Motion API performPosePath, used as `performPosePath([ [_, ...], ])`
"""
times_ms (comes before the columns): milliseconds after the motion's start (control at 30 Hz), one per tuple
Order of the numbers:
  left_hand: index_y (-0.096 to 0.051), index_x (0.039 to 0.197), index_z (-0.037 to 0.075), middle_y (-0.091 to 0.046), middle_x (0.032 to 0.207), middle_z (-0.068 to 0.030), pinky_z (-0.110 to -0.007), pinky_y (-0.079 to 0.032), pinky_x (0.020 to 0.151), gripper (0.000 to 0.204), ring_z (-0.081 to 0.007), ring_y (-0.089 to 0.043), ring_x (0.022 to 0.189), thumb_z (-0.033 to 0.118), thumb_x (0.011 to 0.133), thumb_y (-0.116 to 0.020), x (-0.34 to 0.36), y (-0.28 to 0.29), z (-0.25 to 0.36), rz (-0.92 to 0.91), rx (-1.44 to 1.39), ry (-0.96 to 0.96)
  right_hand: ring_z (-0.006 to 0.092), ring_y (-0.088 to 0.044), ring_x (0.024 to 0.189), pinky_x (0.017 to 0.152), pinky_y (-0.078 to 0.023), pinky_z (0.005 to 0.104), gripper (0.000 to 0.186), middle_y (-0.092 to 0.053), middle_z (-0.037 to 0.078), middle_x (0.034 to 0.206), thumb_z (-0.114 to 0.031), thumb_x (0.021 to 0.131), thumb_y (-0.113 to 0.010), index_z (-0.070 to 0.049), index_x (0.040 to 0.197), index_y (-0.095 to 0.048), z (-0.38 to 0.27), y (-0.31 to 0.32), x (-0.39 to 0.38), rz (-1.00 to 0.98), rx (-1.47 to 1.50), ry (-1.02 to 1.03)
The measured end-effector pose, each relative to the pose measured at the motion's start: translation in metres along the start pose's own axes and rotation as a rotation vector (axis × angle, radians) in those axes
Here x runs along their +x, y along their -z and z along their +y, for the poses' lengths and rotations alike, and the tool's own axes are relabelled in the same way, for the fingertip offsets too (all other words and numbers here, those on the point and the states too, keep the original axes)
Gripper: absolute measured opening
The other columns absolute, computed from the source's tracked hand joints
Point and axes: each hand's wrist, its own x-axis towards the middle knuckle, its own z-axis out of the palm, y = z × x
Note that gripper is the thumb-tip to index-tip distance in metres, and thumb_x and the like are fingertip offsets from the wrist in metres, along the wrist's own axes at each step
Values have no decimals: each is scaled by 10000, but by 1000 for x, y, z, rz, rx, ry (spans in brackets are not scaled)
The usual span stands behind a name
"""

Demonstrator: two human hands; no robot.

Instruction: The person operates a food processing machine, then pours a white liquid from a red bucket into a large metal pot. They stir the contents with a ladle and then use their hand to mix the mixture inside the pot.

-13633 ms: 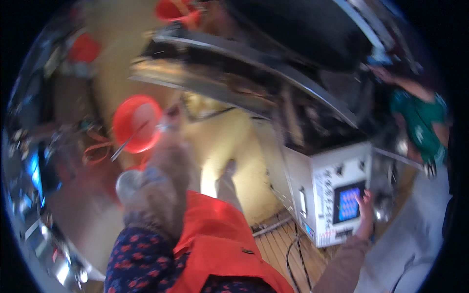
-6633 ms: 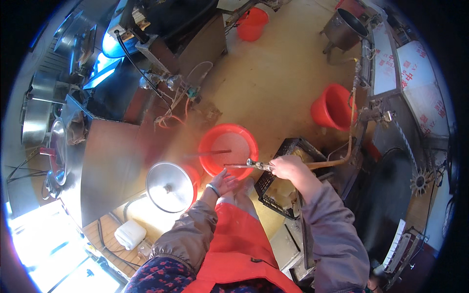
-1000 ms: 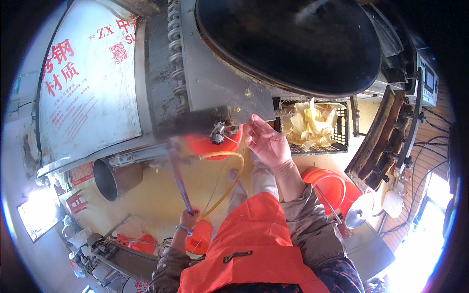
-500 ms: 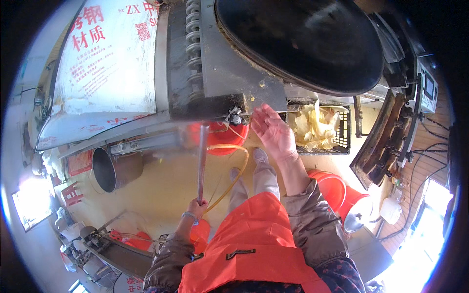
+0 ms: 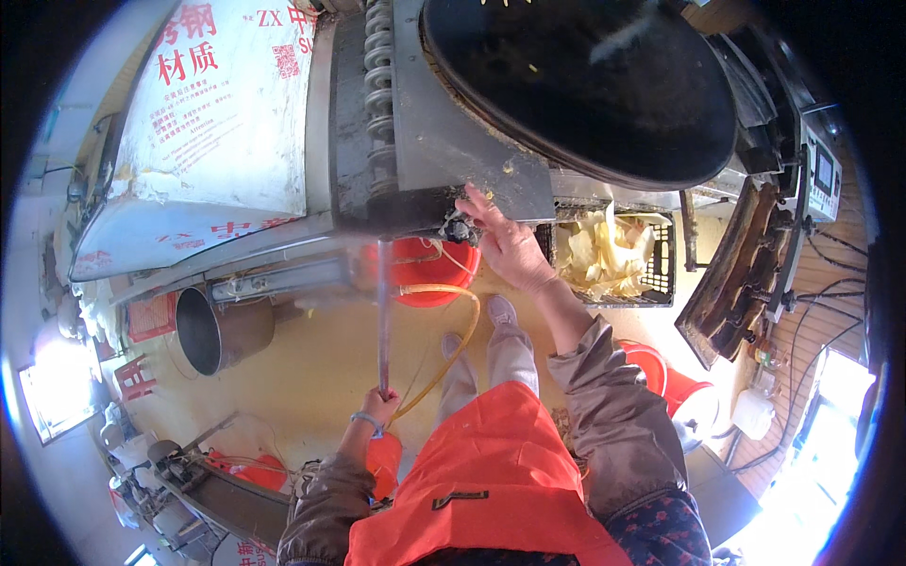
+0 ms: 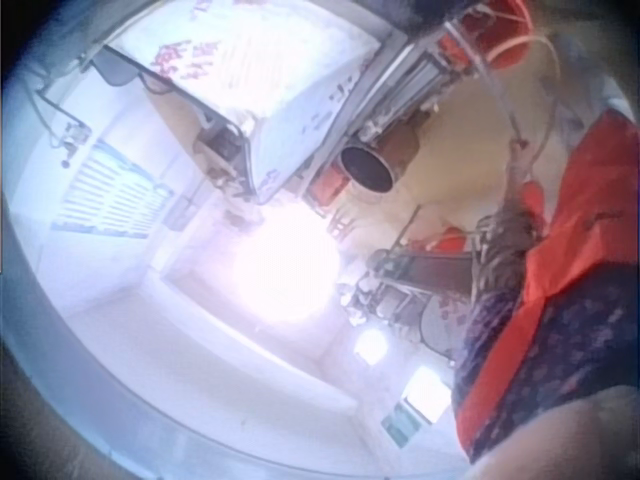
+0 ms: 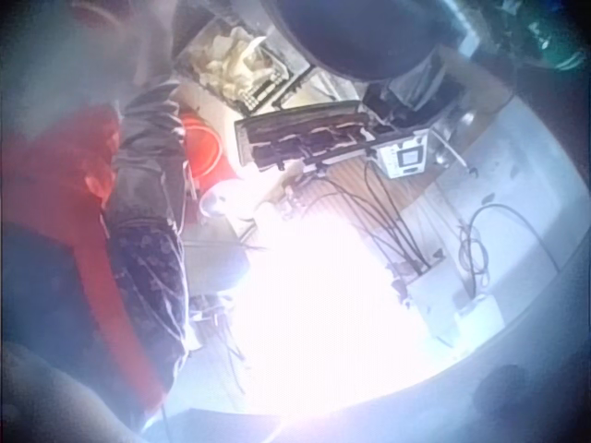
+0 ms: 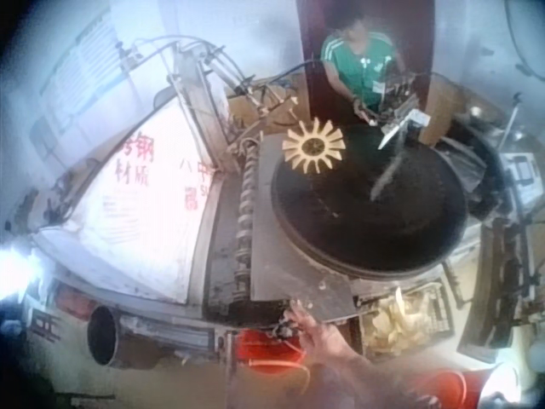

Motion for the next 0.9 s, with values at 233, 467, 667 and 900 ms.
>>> performPosePath([
  [233, -622, 738, 65, -594, 637, -14, -269, -458, 571, 73, -94, -556, 613, 122, 718, -663, -1, -1, -10, -37, -58, 42, 338, -562, 1046, 918, -469, 379, 723, -556, 163, 1190, 66, 766, -436, -131, 1416, -186, -3, 0, -5, 50, -204, 98],
  [467, -620, 737, 66, -589, 633, -11, -284, -460, 571, 58, -96, -561, 620, 115, 738, -650, -12, 3, 19, -49, 80, 83, 351, -546, 1059, 919, -448, 382, 727, -535, 237, 1174, -24, 806, -451, -75, 1428, -77, 5, 17, -18, 66, 125, -344],
  [667, -612, 737, 66, -575, 627, -6, -286, -458, 575, 55, -102, -545, 609, 102, 735, -654, -10, 0, 19, -61, 37, 18, 380, -442, 1185, 1019, -376, 449, 614, -422, 263, 1294, 78, 737, -382, 18, 1333, -247, 19, 21, -37, 318, 1870, -385],
  [900, -602, 725, 63, -583, 623, -30, -301, -461, 582, 77, -125, -549, 600, 109, 716, -663, 7, -11, -14, -30, 34, -14, 354, -416, 1225, 1046, -344, 451, 474, -467, 210, 1290, 65, 730, -392, 36, 1194, -487, 24, 4, -53, 238, 2078, -257],
])
